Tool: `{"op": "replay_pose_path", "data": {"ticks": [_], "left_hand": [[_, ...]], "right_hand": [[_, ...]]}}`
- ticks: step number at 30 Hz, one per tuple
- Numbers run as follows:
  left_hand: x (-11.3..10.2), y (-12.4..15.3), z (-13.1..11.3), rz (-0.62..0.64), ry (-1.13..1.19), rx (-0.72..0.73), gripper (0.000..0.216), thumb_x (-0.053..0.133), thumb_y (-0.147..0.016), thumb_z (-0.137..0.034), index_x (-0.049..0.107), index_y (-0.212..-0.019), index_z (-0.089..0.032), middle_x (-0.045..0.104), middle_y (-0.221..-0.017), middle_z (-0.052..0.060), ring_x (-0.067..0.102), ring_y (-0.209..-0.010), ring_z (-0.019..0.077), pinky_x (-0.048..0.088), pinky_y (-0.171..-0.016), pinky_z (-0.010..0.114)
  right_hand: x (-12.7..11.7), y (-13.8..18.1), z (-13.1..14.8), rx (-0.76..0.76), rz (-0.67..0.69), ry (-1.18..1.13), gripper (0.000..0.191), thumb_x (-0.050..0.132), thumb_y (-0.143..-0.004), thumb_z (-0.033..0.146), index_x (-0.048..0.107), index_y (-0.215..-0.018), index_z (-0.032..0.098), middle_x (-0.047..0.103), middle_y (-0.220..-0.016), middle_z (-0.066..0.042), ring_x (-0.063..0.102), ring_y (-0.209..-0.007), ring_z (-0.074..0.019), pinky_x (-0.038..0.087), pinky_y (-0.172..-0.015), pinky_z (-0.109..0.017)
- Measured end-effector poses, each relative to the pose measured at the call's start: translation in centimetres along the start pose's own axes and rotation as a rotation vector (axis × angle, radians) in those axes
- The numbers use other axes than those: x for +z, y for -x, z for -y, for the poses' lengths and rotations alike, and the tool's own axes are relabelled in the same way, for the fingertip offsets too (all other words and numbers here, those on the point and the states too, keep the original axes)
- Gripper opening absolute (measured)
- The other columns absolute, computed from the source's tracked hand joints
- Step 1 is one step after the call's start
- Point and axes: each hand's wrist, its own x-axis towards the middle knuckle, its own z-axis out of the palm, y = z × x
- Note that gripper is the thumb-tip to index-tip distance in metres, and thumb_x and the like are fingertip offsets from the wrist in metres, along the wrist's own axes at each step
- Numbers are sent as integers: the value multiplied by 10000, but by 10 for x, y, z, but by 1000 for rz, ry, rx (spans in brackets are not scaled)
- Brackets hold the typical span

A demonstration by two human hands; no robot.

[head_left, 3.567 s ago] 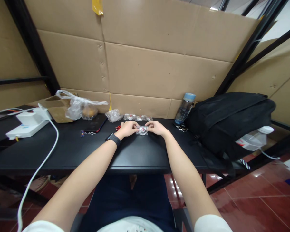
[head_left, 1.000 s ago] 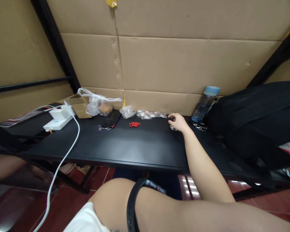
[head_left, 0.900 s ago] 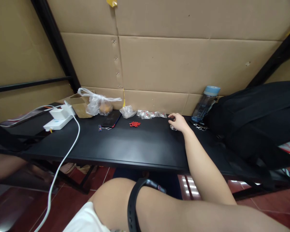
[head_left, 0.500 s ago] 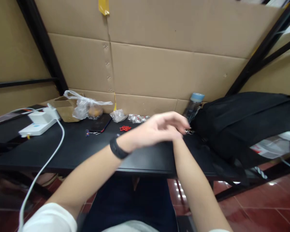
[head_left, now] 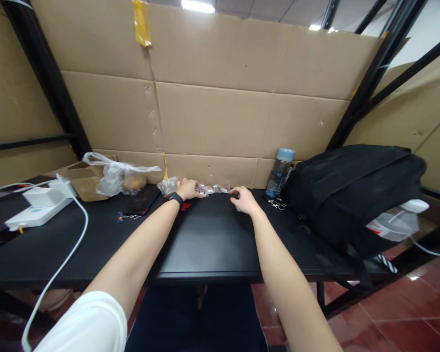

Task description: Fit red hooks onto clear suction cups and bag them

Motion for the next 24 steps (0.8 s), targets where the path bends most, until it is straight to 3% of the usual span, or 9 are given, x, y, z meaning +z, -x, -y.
{"op": "replay_pose_path", "data": {"ticks": [10,14,17,19,21,22,24], "left_hand": [[-8,-5,6,57,201,55,470,887,-602,-378,674,-996,-236,734,-1061,38,652,-1040,265,445,-891,342],[-6,-3,10,21,200,43,451,850,-673,-372,648,-1055,-243,735,-1038,44,650,-1050,275,442,-937,383],[-10,1,8,-41,178,27,381,803,-729,-319,654,-1069,-234,708,-1146,80,590,-1176,319,387,-1036,478],[-22,12,-6,-115,212,25,366,769,-756,-299,657,-1095,-218,645,-1278,117,513,-1277,350,359,-1074,522],[-40,37,-34,-248,470,71,326,685,-828,-302,662,-1133,-192,639,-1283,140,537,-1256,324,387,-1078,504],[-50,56,-52,-253,673,163,330,619,-878,-324,653,-1178,-190,662,-1244,136,582,-1204,291,421,-1060,475],[-67,107,-95,-115,1022,460,419,566,-919,-403,617,-1290,-216,674,-1237,119,622,-1161,268,464,-1032,455]], "right_hand": [[-2,1,4,0,11,-26,258,709,-781,168,711,-1038,191,631,-995,-56,621,-871,-167,494,-871,-305],[-2,1,2,17,25,-2,251,707,-791,185,713,-1042,199,639,-1019,-60,629,-889,-171,497,-863,-298],[-4,1,-1,41,49,47,244,706,-798,199,717,-1042,200,646,-1032,-68,636,-918,-180,494,-874,-299],[-5,0,-4,55,67,88,241,713,-795,203,723,-1036,196,654,-1039,-76,639,-950,-191,486,-896,-303],[-6,-1,-7,61,76,119,246,721,-787,203,729,-1033,193,662,-1044,-84,639,-971,-202,479,-912,-308],[-6,-1,-9,58,72,120,251,724,-783,202,731,-1034,191,666,-1044,-87,641,-971,-205,478,-913,-308],[-5,-2,-13,45,47,86,249,733,-766,196,739,-1015,192,677,-1021,-84,648,-934,-205,484,-893,-305]]}}
